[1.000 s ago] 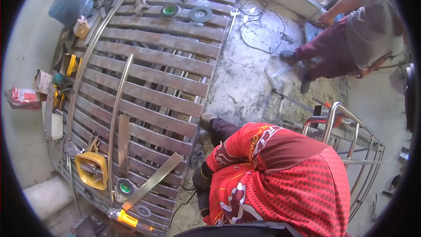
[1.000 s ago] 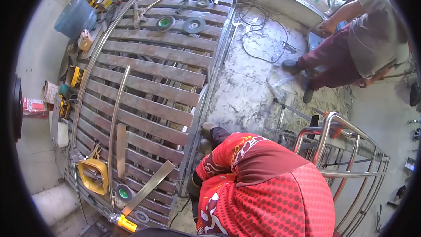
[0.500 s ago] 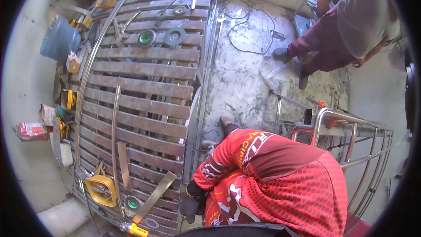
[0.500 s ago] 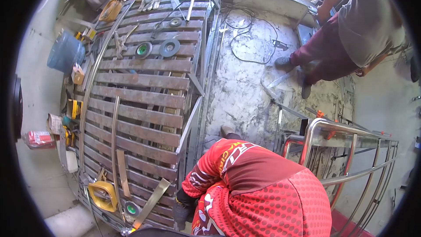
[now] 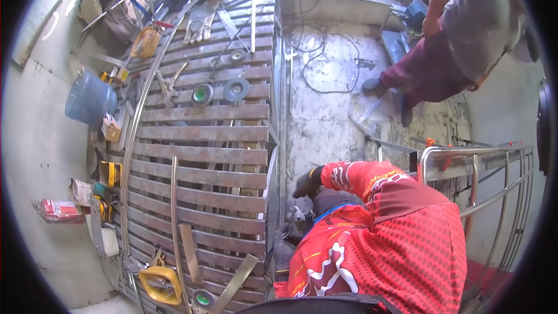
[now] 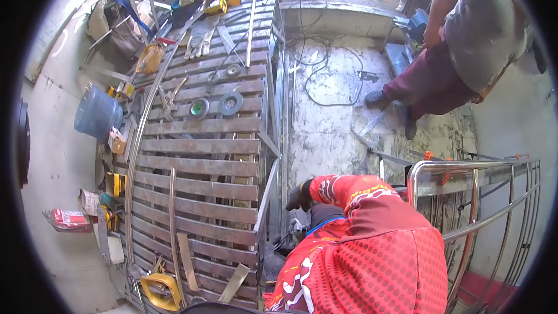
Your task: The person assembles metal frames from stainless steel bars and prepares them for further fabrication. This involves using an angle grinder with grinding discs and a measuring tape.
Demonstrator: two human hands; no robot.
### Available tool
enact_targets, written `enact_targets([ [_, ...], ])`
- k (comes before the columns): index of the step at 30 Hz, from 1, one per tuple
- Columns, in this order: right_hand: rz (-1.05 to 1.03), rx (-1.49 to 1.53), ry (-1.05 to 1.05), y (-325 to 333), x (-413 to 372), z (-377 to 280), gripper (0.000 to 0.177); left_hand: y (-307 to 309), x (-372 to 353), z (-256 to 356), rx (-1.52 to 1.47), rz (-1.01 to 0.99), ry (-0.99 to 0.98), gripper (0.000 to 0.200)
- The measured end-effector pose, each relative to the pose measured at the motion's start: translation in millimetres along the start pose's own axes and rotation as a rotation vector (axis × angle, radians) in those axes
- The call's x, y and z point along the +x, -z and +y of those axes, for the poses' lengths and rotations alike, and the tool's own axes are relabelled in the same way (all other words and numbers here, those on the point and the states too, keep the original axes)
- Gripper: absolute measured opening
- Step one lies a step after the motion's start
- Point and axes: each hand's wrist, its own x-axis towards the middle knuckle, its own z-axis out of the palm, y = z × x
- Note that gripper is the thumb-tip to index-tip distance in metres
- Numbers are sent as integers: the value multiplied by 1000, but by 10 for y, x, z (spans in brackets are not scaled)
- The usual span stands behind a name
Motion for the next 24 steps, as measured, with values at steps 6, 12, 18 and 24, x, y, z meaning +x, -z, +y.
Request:
enact_targets([
  [6,568,579,-57,-634,295,112,82,-78,501,257,95,-102,4,34],
  [12,668,1286,-158,-550,594,-214,69,-262,966,401,152,-84,39,35],
  [18,643,1680,-209,-521,857,-107,56,-248,1091,399,143,67,98,36],
  [24,595,1965,-245,-346,1105,-62,43,-177,924,364,133,272,175,37],
])
